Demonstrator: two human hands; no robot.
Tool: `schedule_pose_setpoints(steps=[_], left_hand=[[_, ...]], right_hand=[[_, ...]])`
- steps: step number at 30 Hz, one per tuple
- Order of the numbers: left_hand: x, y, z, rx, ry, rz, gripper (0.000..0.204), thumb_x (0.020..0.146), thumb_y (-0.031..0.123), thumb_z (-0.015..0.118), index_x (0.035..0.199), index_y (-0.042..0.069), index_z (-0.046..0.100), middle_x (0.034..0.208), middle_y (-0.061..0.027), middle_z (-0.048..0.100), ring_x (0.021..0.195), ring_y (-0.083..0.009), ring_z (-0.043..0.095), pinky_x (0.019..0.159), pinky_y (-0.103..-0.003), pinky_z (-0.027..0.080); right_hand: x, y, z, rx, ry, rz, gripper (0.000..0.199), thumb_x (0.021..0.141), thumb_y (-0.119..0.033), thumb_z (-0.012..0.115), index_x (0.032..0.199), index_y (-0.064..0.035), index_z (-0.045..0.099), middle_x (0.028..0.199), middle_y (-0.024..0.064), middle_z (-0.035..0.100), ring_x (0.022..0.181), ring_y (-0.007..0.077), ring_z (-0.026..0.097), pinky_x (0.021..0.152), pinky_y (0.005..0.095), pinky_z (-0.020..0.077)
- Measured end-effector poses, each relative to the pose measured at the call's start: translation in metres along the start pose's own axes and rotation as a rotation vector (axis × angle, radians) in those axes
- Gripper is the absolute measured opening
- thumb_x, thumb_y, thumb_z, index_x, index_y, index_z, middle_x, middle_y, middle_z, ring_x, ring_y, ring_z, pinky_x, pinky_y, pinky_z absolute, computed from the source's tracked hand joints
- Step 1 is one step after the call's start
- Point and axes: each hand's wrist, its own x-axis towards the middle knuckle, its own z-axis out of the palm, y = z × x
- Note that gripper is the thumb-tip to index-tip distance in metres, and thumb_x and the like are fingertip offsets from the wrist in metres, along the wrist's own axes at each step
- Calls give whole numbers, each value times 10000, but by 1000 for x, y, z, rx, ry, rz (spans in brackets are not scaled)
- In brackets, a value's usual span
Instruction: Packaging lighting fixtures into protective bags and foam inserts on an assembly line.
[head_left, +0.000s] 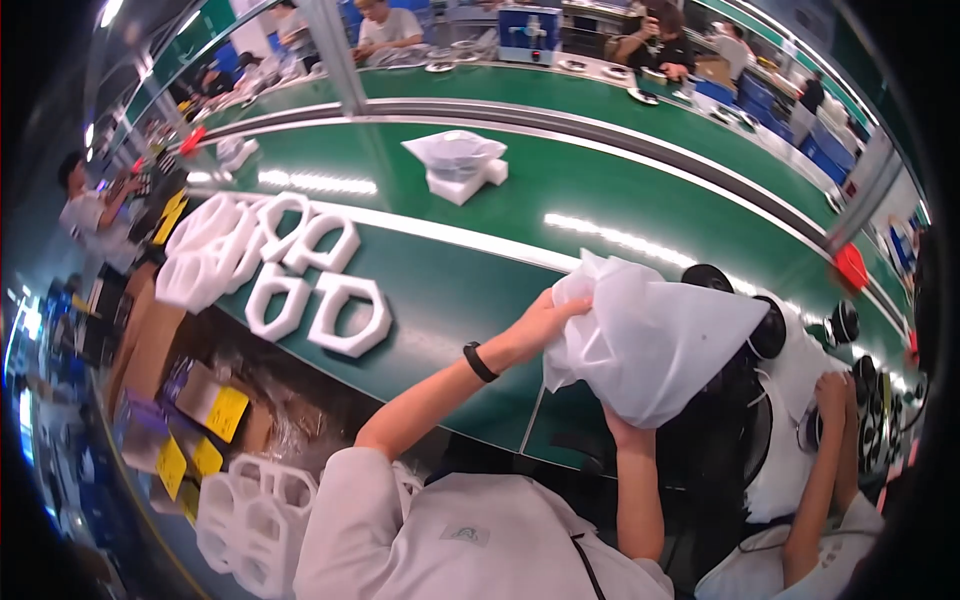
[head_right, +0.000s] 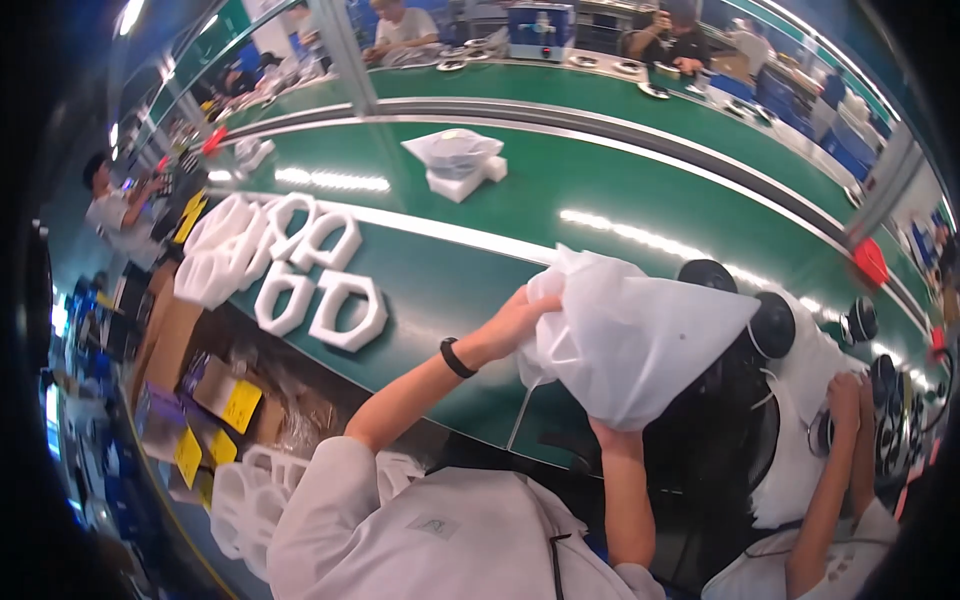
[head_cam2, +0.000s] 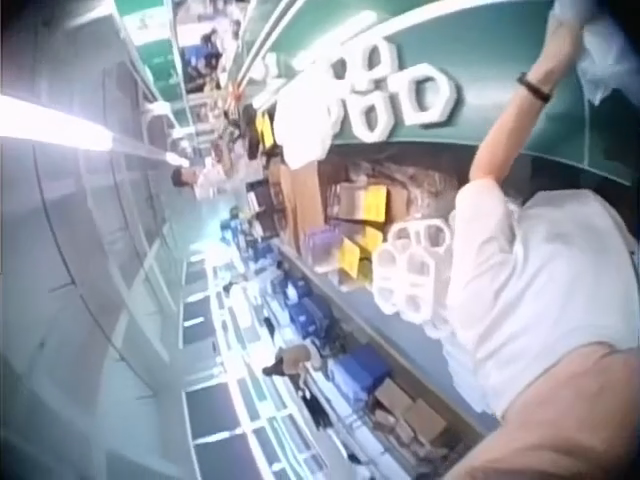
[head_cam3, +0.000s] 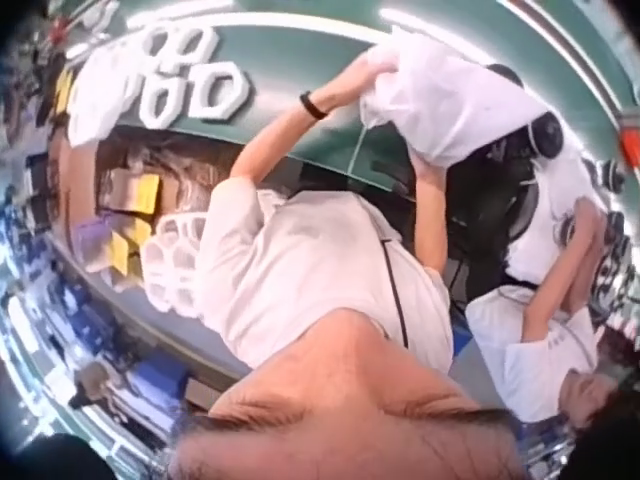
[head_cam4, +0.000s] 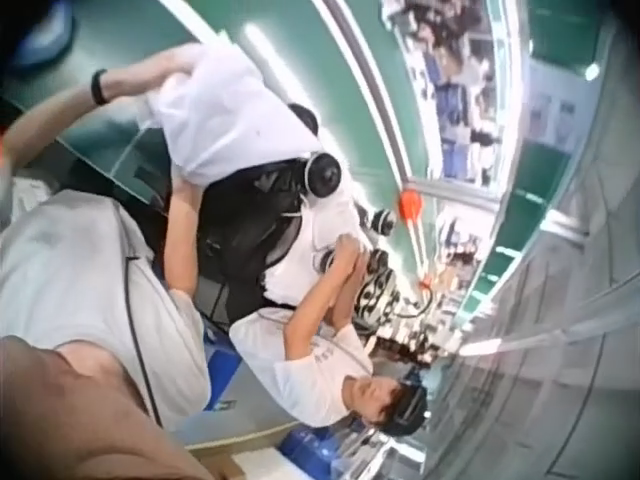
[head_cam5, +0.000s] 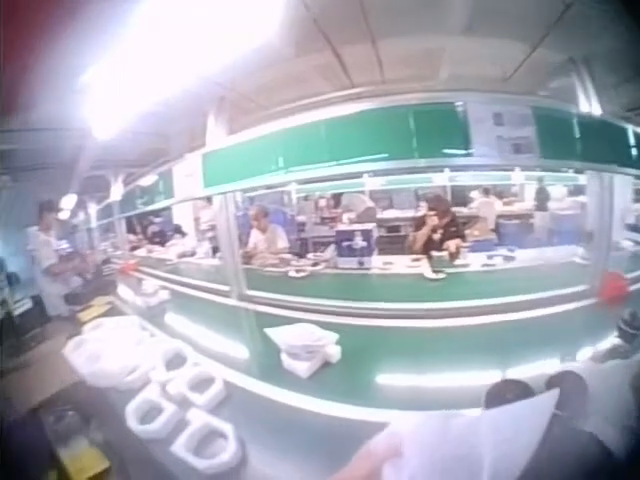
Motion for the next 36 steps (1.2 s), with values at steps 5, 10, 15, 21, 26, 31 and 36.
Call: schedule_pose_setpoints(steps=[5, 10, 15, 21, 26, 31, 36], left_hand=[[-49, 27, -63, 941, 467, 337, 369, 961, 302, 654, 1185, 9, 661, 1121, -130, 700, 1036, -255, 654, 910, -377, 502], [-160, 18, -182, 1987, 1042, -63, 576, 737, 477, 813, 1051, 24, 644, 1005, -168, 616, 987, -359, 557, 958, -489, 393], [-176, 8, -188, 1735, 877, 131, 299, 871, 297, 744, 934, 30, 623, 795, -73, 574, 759, -287, 571, 787, -424, 458], [-118, 21, -149, -368, 761, 290, 360, 1008, 454, 473, 931, 115, 568, 729, 1, 502, 651, -124, 493, 608, -285, 417], [-63, -41, -166, -146, 792, 33, 320, 1028, 354, 511, 1036, 43, 587, 810, -48, 588, 767, -177, 599, 728, -327, 507], [-42, -17, -118, 816, 1254, 727, 309, 1031, 203, 549, 1232, -30, 577, 1052, -119, 660, 1009, -173, 625, 899, -315, 498], [-42, -5, -36, 544, -67, 256, 475, 996, 147, 600, 1429, 2, 471, 1352, -125, 588, 1262, -218, 555, 1078, -342, 419]], right_hand=[[8, -7, -35, 62, 15, 20, 566, 1034, -476, 440, 1502, -157, 432, 1569, 69, 411, 1453, 313, 356, 1195, 548, 279], [3, -10, -39, 94, -42, 42, 605, 1033, -515, 411, 1537, -183, 371, 1591, 54, 375, 1468, 309, 328, 1208, 537, 257], [0, -2, -41, -72, -150, -2, 646, 1023, -568, 386, 1562, -216, 327, 1610, 34, 342, 1481, 301, 305, 1212, 538, 249], [-14, 3, -22, 0, -114, -51, 589, 1038, -491, 406, 1532, -171, 381, 1587, 65, 376, 1460, 306, 338, 1212, 525, 258], [-17, -1, -18, 54, -88, -84, 570, 1046, -461, 405, 1530, -161, 375, 1594, 64, 358, 1462, 308, 330, 1210, 531, 260], [-22, -7, -21, -71, -103, -144, 566, 1053, -457, 386, 1536, -163, 366, 1603, 64, 346, 1470, 315, 317, 1210, 544, 253], [-29, 3, -26, 134, -67, 20, 592, 1050, -484, 368, 1561, -190, 320, 1615, 61, 327, 1490, 308, 286, 1218, 551, 229]])
